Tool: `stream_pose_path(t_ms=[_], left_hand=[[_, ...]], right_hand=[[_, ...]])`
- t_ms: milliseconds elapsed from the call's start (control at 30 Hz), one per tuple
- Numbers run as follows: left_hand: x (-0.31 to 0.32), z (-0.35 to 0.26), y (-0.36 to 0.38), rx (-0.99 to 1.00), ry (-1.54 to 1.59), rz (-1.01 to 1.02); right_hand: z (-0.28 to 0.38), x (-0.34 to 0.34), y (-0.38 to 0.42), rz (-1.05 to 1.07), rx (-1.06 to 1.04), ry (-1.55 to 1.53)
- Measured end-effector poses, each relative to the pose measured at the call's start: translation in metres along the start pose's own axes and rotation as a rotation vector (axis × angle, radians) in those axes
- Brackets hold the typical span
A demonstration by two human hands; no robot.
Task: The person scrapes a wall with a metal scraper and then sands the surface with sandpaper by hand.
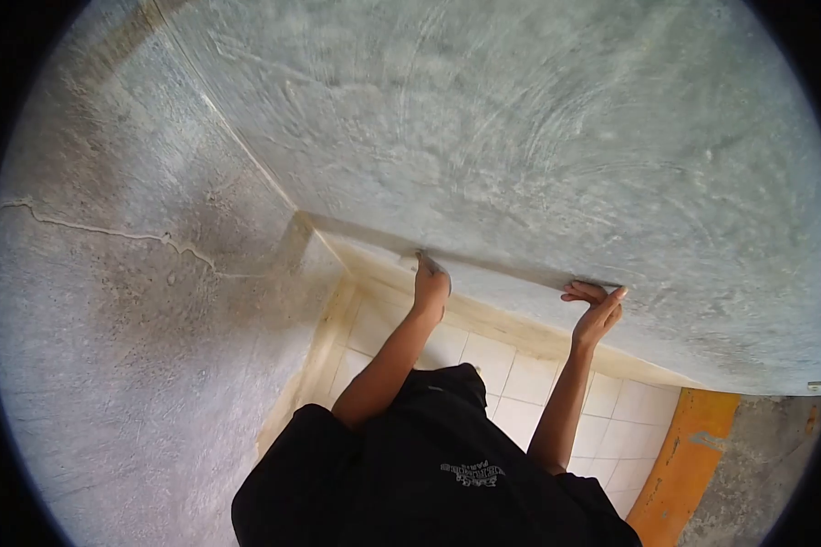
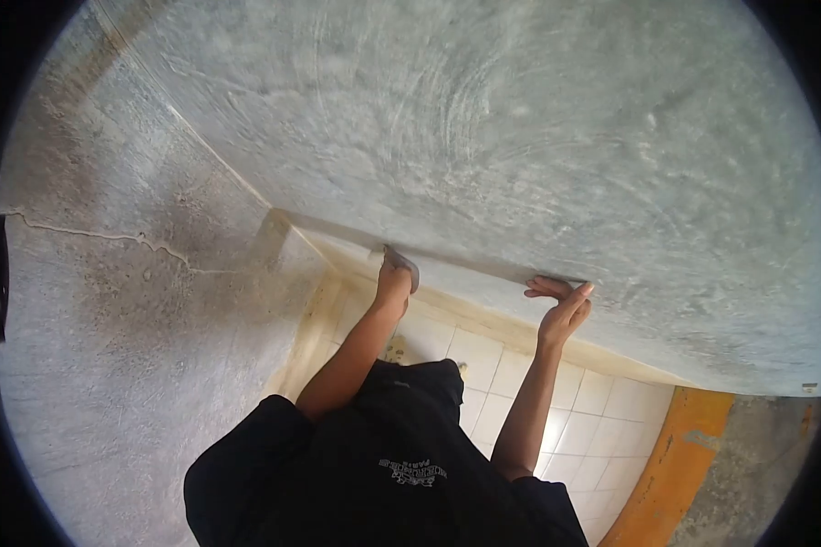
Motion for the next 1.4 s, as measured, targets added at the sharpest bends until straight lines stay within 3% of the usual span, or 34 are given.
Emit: stream_pose_path(t_ms=[200,233,367,467,667,767,933,1033,1167,1233,1300,1400], left_hand=[[-0.031,0.01,-0.041,0.019,-0.174,-0.177],[-0.028,-0.018,-0.006,-0.014,0.063,-0.177],[0.005,-0.116,0.089,0.706,-0.201,-0.271],[0.036,-0.158,0.158,1.0,-0.479,-0.383],[0.11,-0.205,0.227,1.435,-0.973,-0.149],[0.123,-0.267,0.277,1.612,-0.887,-0.25],[0.132,-0.361,0.342,1.667,-0.846,-0.302],[0.136,-0.364,0.34,1.637,-0.833,-0.386],[0.148,-0.316,0.321,1.496,-0.804,-0.28],[0.15,-0.315,0.323,1.54,-0.8,-0.241],[0.14,-0.328,0.327,1.556,-0.769,-0.239],[0.114,-0.365,0.328,1.526,-0.639,-0.407]], right_hand=[[-0.004,0.002,-0.002,0.001,0.01,0.014],[-0.003,0.003,-0.003,0.012,-0.005,0.0],[-0.007,0.001,-0.001,0.038,-0.045,-0.053],[-0.009,0.002,0.001,0.04,-0.046,-0.079],[-0.004,0.003,-0.002,0.072,-0.052,-0.042],[-0.011,0.001,-0.001,0.066,-0.035,-0.071],[-0.005,0.002,-0.001,0.076,-0.012,-0.038],[-0.013,0.001,0.0,0.077,0.004,-0.057],[-0.011,0.002,-0.001,0.069,-0.007,-0.07],[-0.011,0.001,-0.001,0.077,-0.019,-0.055],[-0.012,0.0,-0.002,0.058,-0.008,-0.051],[-0.017,-0.002,0.002,0.044,0.002,-0.05]])
Point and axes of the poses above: each hand's wrist, its own y-axis away from the middle knuckle, its own x-axis out of the palm, z = x × y, the point moved 10 cm from there along -y, towards the middle knuckle, and after that the axes turned 8 degrees about -x, right-handed, at the moved point
